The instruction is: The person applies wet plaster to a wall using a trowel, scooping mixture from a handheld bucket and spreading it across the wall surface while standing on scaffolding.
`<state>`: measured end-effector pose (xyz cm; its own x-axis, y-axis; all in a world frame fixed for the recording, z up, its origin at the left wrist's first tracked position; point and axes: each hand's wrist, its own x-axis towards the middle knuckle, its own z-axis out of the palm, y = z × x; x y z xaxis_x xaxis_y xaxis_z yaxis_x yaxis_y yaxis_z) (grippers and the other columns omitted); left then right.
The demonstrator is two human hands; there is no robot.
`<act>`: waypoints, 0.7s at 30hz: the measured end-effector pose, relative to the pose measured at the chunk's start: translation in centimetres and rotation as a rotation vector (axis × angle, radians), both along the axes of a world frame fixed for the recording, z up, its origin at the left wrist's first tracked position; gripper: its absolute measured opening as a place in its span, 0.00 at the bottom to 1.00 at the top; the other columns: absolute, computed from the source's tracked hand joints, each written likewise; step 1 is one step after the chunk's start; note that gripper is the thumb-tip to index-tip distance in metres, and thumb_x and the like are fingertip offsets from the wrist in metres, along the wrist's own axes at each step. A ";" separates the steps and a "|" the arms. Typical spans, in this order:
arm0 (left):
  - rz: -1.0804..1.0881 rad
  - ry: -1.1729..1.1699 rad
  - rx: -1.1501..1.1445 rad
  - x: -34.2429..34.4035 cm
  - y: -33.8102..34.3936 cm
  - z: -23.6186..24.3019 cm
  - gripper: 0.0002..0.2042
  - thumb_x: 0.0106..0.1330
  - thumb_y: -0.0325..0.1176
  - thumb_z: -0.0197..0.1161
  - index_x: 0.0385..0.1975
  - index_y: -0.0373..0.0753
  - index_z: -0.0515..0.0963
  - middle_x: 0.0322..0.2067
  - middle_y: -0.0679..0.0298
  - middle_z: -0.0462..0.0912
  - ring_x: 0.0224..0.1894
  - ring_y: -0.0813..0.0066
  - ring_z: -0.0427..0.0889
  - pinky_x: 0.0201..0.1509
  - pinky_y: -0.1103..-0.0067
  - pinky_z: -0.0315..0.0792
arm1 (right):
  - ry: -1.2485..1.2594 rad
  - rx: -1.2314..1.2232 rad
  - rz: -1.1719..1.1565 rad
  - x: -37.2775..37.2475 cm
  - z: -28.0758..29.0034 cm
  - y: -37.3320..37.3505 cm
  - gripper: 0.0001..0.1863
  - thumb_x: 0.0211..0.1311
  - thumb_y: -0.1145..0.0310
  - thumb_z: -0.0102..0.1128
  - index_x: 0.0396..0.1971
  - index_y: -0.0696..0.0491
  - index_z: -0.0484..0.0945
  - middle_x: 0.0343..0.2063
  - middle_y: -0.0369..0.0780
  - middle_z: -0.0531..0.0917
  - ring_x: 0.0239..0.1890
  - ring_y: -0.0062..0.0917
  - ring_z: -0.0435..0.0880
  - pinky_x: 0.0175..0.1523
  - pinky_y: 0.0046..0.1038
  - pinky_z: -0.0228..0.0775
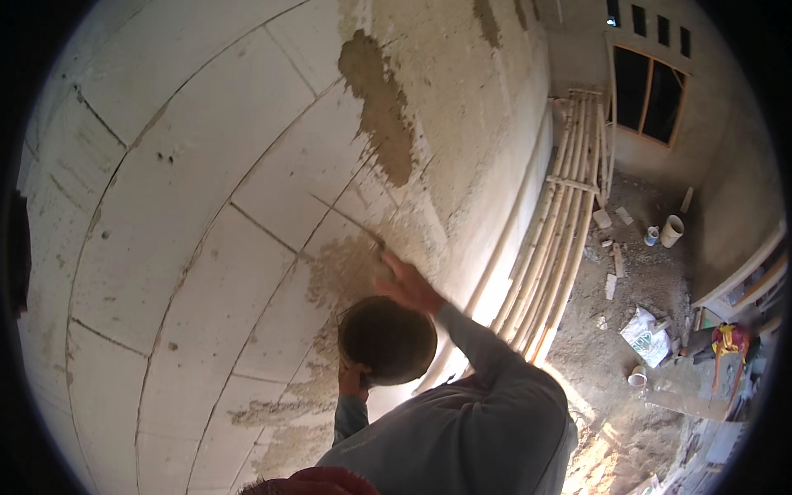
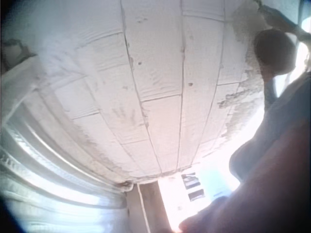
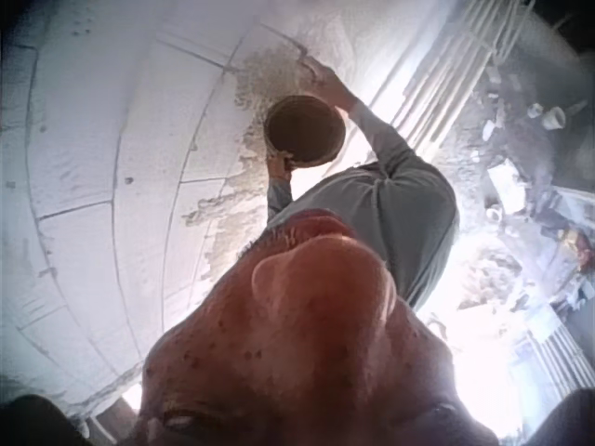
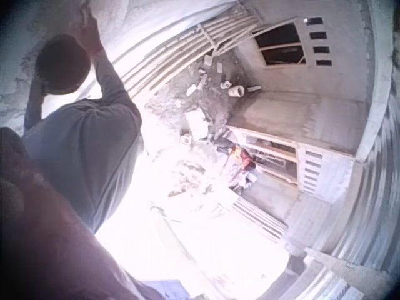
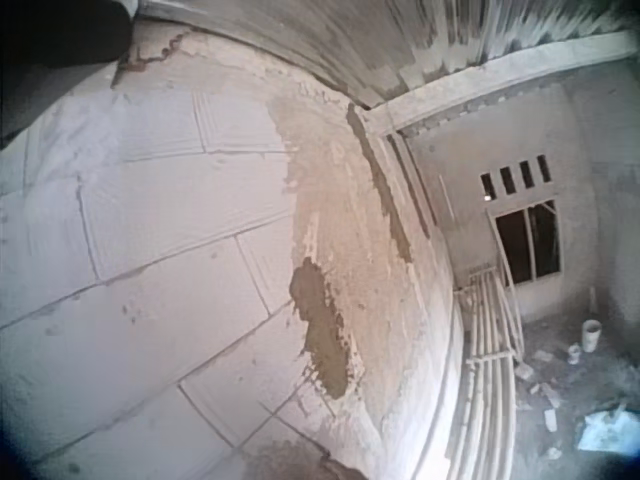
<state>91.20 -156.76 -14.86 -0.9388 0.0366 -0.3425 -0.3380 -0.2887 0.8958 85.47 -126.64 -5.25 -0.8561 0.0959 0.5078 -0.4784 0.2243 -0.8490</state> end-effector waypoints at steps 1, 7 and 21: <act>-0.038 -0.001 0.017 -0.4 1.3 0.1 0.30 0.48 0.16 0.56 0.56 0.41 0.70 0.35 0.62 0.81 0.27 0.69 0.81 0.25 0.72 0.80 | -0.283 -0.147 0.060 4.1 0.2 -0.5 0.27 0.63 0.64 0.62 0.58 0.61 0.66 0.32 0.45 0.81 0.30 0.30 0.83 0.37 0.32 0.76; -0.248 0.040 -0.170 -1.7 6.2 2.0 0.39 0.41 0.17 0.57 0.63 0.38 0.65 0.49 0.57 0.77 0.47 0.64 0.80 0.42 0.75 0.78 | -0.908 -0.303 0.216 16.7 -5.8 6.5 0.13 0.68 0.62 0.56 0.47 0.53 0.72 0.23 0.34 0.75 0.18 0.17 0.73 0.22 0.23 0.68; -0.515 0.488 -0.149 -10.5 21.0 9.6 0.47 0.47 0.18 0.58 0.74 0.34 0.49 0.46 0.59 0.79 0.31 0.77 0.77 0.28 0.82 0.72 | -0.240 1.164 -0.544 7.6 -1.5 13.2 0.16 0.63 0.62 0.54 0.44 0.57 0.74 0.32 0.41 0.81 0.28 0.29 0.85 0.23 0.35 0.79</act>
